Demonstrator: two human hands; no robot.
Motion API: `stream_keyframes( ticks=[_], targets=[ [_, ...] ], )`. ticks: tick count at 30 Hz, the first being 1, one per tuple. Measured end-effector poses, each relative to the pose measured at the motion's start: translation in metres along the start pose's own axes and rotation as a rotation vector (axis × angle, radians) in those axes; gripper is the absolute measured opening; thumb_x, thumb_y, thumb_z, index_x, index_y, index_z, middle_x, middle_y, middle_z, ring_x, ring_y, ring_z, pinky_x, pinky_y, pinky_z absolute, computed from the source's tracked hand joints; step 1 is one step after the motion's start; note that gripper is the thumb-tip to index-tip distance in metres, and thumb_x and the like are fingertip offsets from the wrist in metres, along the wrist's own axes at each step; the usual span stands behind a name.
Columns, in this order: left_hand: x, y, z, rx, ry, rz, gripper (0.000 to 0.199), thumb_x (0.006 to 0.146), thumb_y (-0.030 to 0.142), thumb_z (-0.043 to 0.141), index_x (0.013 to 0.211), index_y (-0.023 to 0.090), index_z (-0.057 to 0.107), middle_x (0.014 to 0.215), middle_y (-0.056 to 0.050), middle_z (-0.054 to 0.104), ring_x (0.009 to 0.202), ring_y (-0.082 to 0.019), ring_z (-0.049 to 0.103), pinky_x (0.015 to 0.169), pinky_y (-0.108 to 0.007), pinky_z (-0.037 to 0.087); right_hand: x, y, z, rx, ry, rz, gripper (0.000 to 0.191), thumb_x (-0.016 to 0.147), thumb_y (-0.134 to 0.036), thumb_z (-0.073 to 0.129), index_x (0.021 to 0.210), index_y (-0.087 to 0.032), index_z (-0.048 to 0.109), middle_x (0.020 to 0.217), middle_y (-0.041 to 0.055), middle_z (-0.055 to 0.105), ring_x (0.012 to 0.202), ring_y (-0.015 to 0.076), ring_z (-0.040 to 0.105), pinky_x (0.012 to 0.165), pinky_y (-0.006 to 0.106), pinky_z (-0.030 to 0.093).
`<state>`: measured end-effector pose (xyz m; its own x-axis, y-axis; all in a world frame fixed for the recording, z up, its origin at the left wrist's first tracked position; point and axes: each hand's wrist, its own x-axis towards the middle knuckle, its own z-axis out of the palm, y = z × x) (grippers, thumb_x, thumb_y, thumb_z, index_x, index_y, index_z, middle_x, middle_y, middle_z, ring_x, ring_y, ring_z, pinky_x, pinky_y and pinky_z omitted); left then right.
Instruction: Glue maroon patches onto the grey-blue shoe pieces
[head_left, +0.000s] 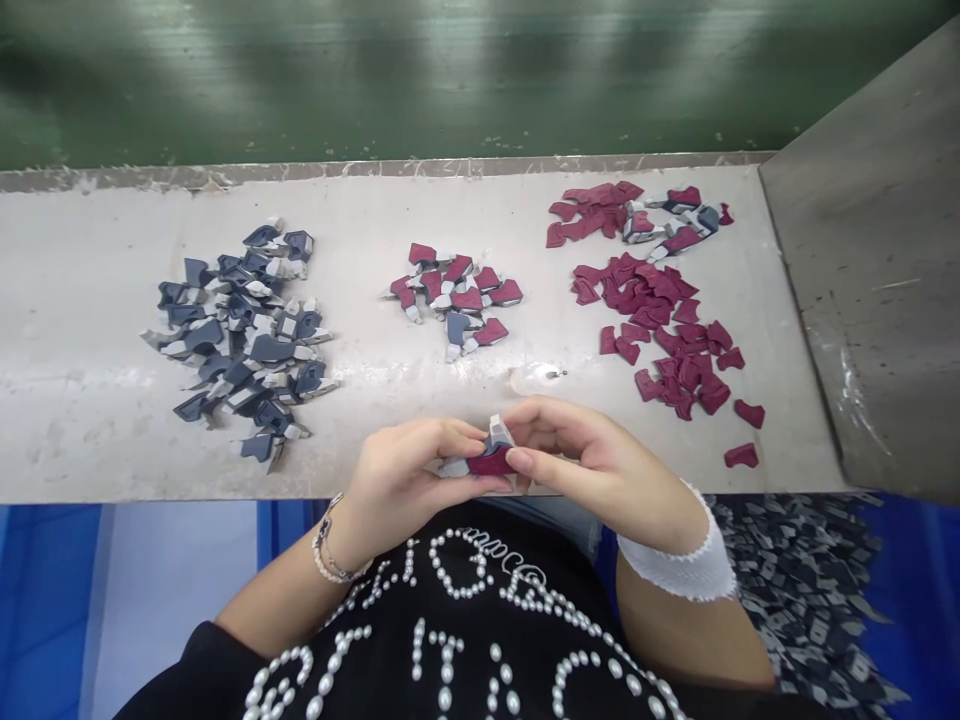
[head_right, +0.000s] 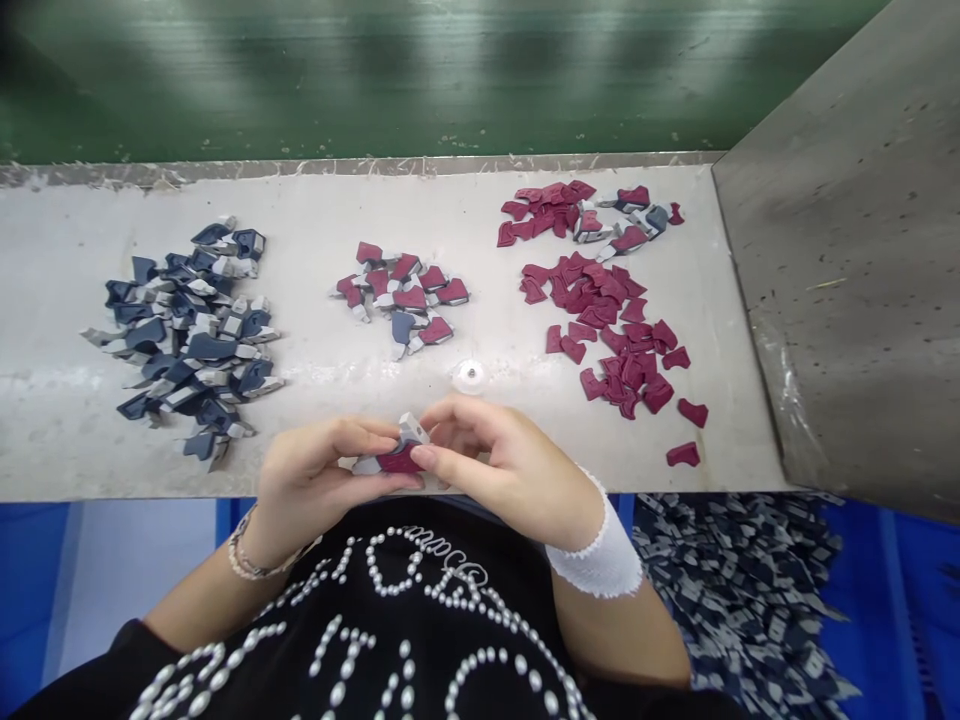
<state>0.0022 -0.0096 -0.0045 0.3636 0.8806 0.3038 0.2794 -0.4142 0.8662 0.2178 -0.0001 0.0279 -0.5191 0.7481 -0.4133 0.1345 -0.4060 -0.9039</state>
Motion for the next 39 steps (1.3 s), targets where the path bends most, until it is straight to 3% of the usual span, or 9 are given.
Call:
stream_keyframes(
  ticks=[6,13,19,23,27,33,39],
  targets=[
    [0.003,0.002,-0.002,-0.007,-0.031,0.105,0.021,0.08,0.026,0.082,0.088,0.018,0.065,0.091,-0.004,0.079,0.076,-0.015,0.077,0.067,-0.02,0.065,0.0,0.0,-0.001,-0.061,-0.025,-0.065,0.015,0.098,-0.035,0.061,0.098,-0.02,0.064,0.086,-0.0005,0.065,0.079,0.0151,0.062,0.073,0.029,0.051],
    [0.001,0.0,-0.005,0.033,-0.072,0.124,0.022,0.079,0.025,0.083,0.09,0.02,0.064,0.093,-0.004,0.08,0.076,-0.015,0.077,0.065,-0.02,0.065,0.0,-0.004,0.004,-0.188,-0.023,-0.133,0.012,0.101,-0.027,0.054,0.098,-0.019,0.063,0.09,-0.0003,0.065,0.083,0.0138,0.061,0.077,0.027,0.049],
    [0.0,0.001,-0.004,-0.042,-0.014,0.046,0.022,0.08,0.026,0.083,0.089,0.021,0.064,0.089,-0.002,0.08,0.081,-0.016,0.078,0.071,-0.022,0.066,-0.002,-0.006,0.013,-0.317,0.053,-0.116,0.015,0.105,-0.032,0.046,0.099,-0.021,0.055,0.084,-0.0028,0.059,0.076,0.0141,0.057,0.069,0.031,0.045],
    [-0.001,0.004,-0.001,0.023,-0.007,0.091,0.02,0.082,0.025,0.081,0.09,0.021,0.064,0.088,-0.001,0.08,0.08,-0.016,0.078,0.068,-0.022,0.066,-0.001,-0.009,0.016,-0.434,0.071,-0.111,0.02,0.105,-0.03,0.042,0.088,-0.023,0.048,0.073,-0.006,0.047,0.065,0.0122,0.046,0.061,0.03,0.038],
    [-0.006,0.003,0.003,0.112,0.038,0.134,0.022,0.081,0.025,0.082,0.089,0.021,0.062,0.094,-0.004,0.08,0.079,-0.016,0.078,0.069,-0.022,0.066,-0.001,-0.011,0.018,-0.474,0.041,-0.123,0.022,0.106,-0.026,0.039,0.084,-0.022,0.044,0.074,-0.0058,0.046,0.066,0.012,0.046,0.062,0.03,0.038],
    [-0.012,-0.001,0.006,-0.147,0.128,-0.074,0.023,0.079,0.023,0.083,0.089,0.021,0.063,0.092,-0.002,0.078,0.082,-0.015,0.077,0.075,-0.023,0.065,0.0,-0.009,0.021,-0.456,0.021,-0.151,0.007,0.104,-0.027,0.044,0.104,-0.022,0.048,0.083,-0.0038,0.052,0.072,0.0138,0.051,0.065,0.031,0.041],
    [-0.009,0.002,-0.003,-0.024,-0.054,-0.246,0.028,0.079,0.017,0.081,0.101,0.022,0.064,0.089,0.001,0.076,0.08,-0.013,0.074,0.07,-0.02,0.059,-0.002,-0.008,0.019,-0.597,0.029,-0.198,0.012,0.103,-0.015,0.044,0.106,-0.021,0.054,0.094,0.0004,0.063,0.085,0.0167,0.06,0.074,0.032,0.047]
  ],
)
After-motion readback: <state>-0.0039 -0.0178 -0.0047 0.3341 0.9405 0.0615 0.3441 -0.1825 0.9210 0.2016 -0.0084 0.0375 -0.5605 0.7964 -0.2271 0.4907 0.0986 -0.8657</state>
